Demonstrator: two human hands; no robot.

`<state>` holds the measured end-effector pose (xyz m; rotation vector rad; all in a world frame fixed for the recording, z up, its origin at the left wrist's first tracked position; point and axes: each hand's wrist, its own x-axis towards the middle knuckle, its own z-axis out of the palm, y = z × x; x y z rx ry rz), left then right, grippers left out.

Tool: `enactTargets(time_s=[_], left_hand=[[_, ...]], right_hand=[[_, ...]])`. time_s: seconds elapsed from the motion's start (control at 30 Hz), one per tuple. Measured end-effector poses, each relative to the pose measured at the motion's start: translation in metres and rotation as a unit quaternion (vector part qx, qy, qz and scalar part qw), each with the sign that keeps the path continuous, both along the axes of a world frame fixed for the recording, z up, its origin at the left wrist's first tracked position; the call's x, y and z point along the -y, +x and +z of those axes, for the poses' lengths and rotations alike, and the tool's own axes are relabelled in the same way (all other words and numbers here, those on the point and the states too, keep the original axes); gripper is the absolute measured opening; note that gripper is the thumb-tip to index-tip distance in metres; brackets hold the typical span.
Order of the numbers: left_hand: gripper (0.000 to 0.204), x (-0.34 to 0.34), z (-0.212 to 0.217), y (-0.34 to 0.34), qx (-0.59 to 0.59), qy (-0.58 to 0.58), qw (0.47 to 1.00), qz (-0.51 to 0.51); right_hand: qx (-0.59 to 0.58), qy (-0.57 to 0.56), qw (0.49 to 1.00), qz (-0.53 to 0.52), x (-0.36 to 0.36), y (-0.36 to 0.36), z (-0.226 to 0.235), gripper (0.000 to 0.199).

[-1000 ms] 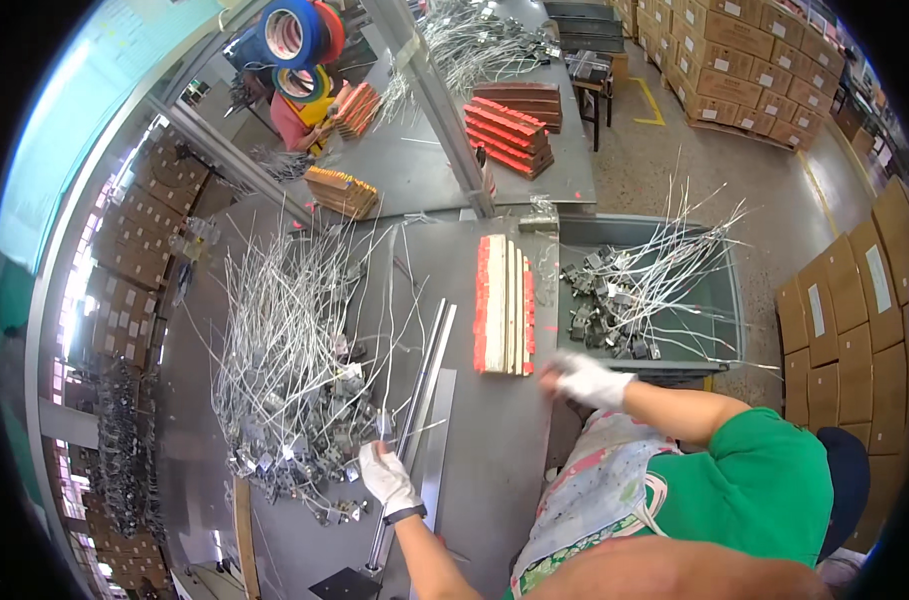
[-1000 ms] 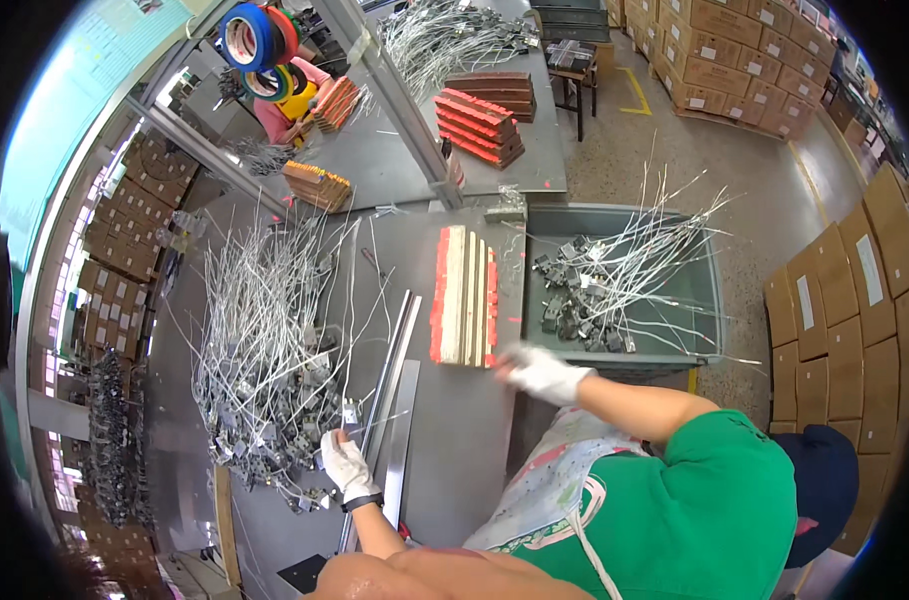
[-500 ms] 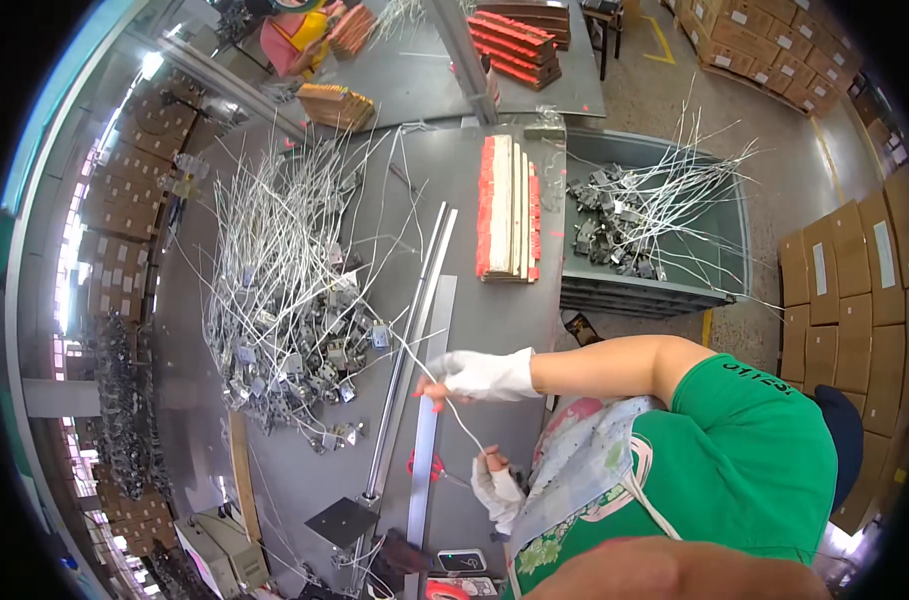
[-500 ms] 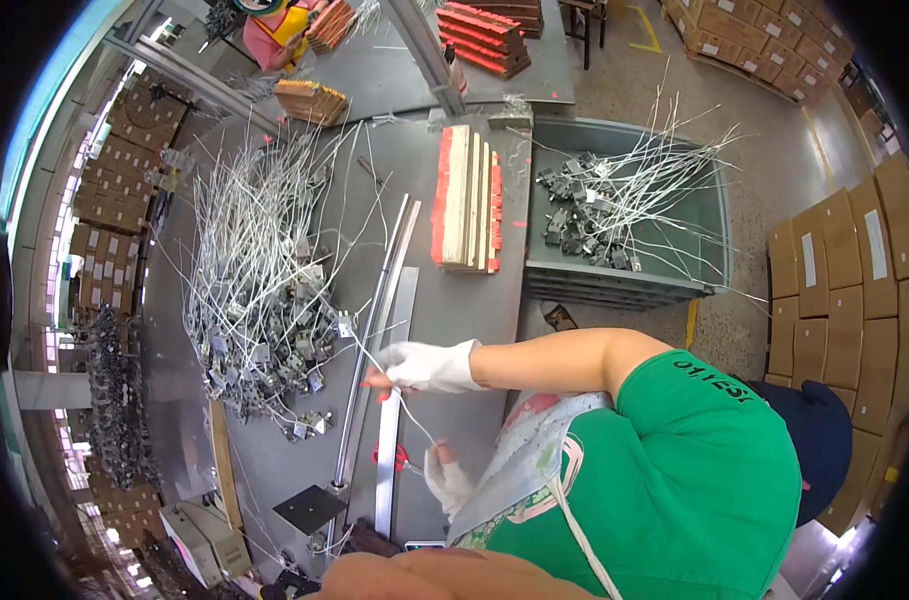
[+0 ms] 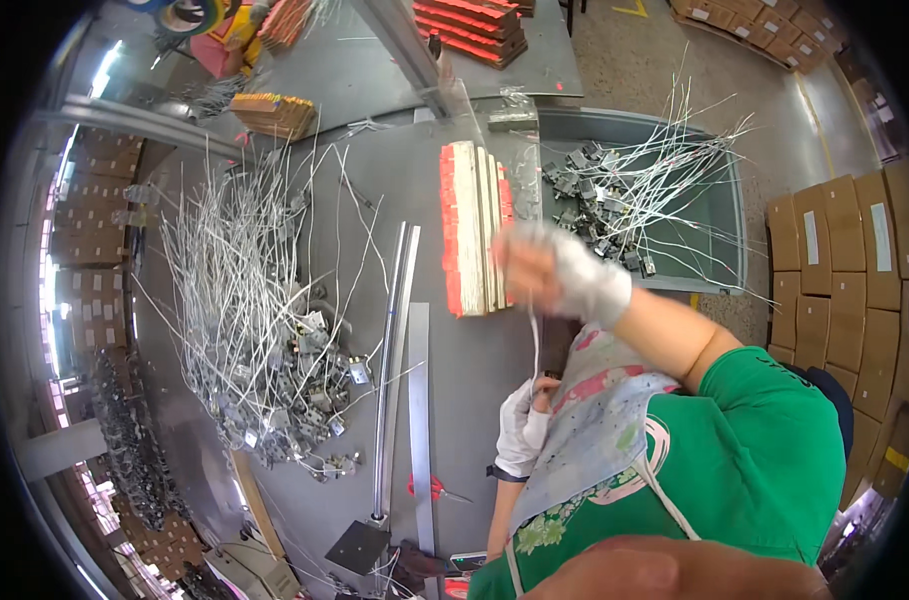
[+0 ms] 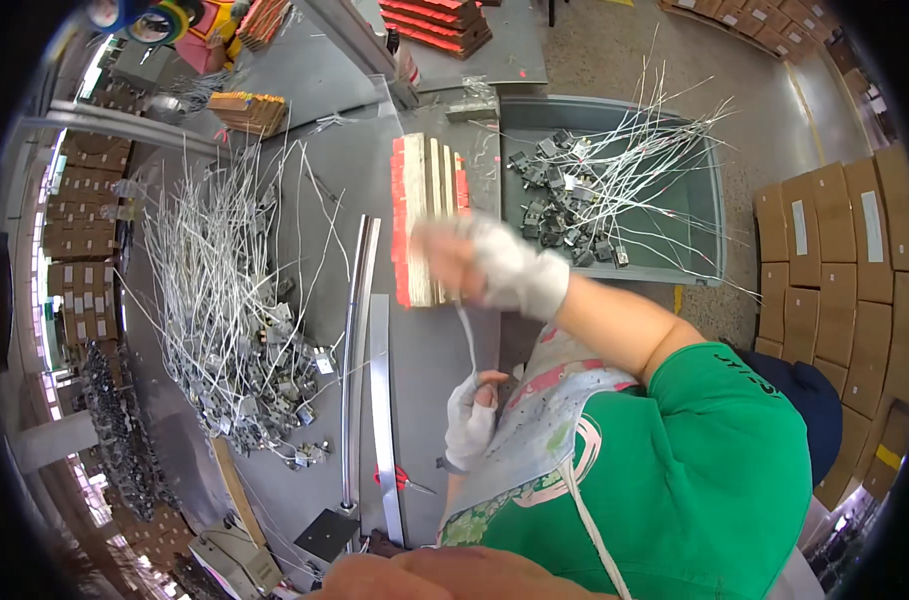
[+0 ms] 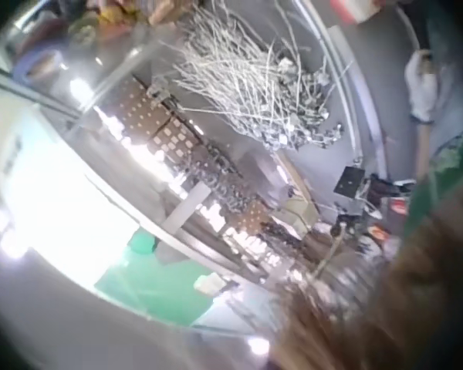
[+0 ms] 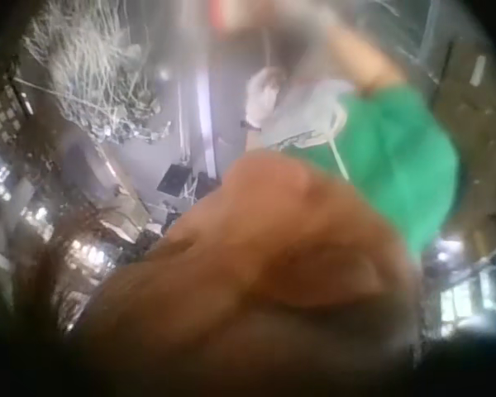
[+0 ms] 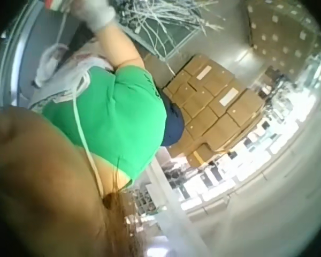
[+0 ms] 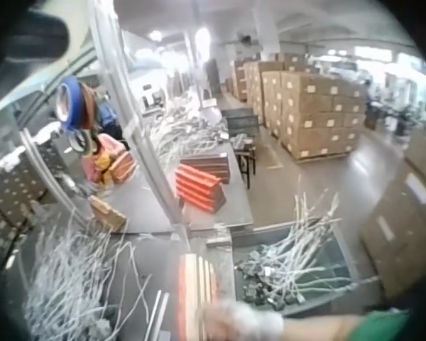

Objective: Manually inserting electrical wires into a red connector assembly at a workbench.

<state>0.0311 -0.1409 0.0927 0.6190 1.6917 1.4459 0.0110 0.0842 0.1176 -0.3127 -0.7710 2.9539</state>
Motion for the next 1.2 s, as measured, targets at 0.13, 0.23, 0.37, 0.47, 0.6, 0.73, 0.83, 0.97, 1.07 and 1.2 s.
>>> enactTargets(time_s=[0.13, 0.23, 0.37, 0.47, 0.6, 0.73, 0.83, 0.97, 1.07, 1.2], left_hand=[[0.02, -0.017, -0.017, -0.007, -0.141, -0.139, 0.98, 0.019], [0.015, -0.026, -0.037, -0.023, -0.211, -0.254, 0.944, -0.014], [0.017, -0.043, -0.053, -0.028, -0.268, -0.191, 0.944, 0.022], [0.026, -0.078, -0.042, -0.033, -0.154, -0.168, 0.971, 0.066], [0.032, -0.096, -0.062, -0.033, -0.25, -0.08, 0.957, 0.126], [0.031, -0.098, -0.074, -0.03, -0.195, -0.179, 0.961, 0.085], [0.031, -0.108, -0.08, -0.029, -0.262, -0.159, 0.948, 0.084], [0.03, -0.109, -0.077, -0.029, -0.23, -0.185, 0.952, 0.078], [0.03, -0.106, -0.072, -0.026, -0.211, -0.172, 0.957, 0.096], [0.031, -0.098, -0.065, -0.022, -0.207, -0.157, 0.956, 0.134]], right_hand=[[0.126, 0.069, 0.972, -0.183, -0.044, -0.026, -0.046, 0.026], [0.236, 0.093, 0.945, -0.207, -0.048, -0.032, -0.104, 0.026], [0.338, 0.126, 0.92, -0.155, -0.056, -0.039, -0.121, 0.024], [0.34, 0.135, 0.922, -0.13, -0.063, -0.038, -0.13, 0.024], [0.293, 0.093, 0.946, -0.103, -0.073, -0.023, -0.128, 0.032], [0.351, 0.17, 0.916, -0.09, -0.074, 0.013, -0.134, 0.029], [0.347, 0.152, 0.915, -0.135, -0.062, 0.033, -0.155, 0.026], [0.291, 0.103, 0.942, -0.13, -0.049, 0.036, -0.152, 0.034], [0.308, 0.084, 0.937, -0.143, -0.042, 0.04, -0.142, 0.033], [0.3, 0.085, 0.94, -0.141, -0.038, 0.038, -0.134, 0.03]])
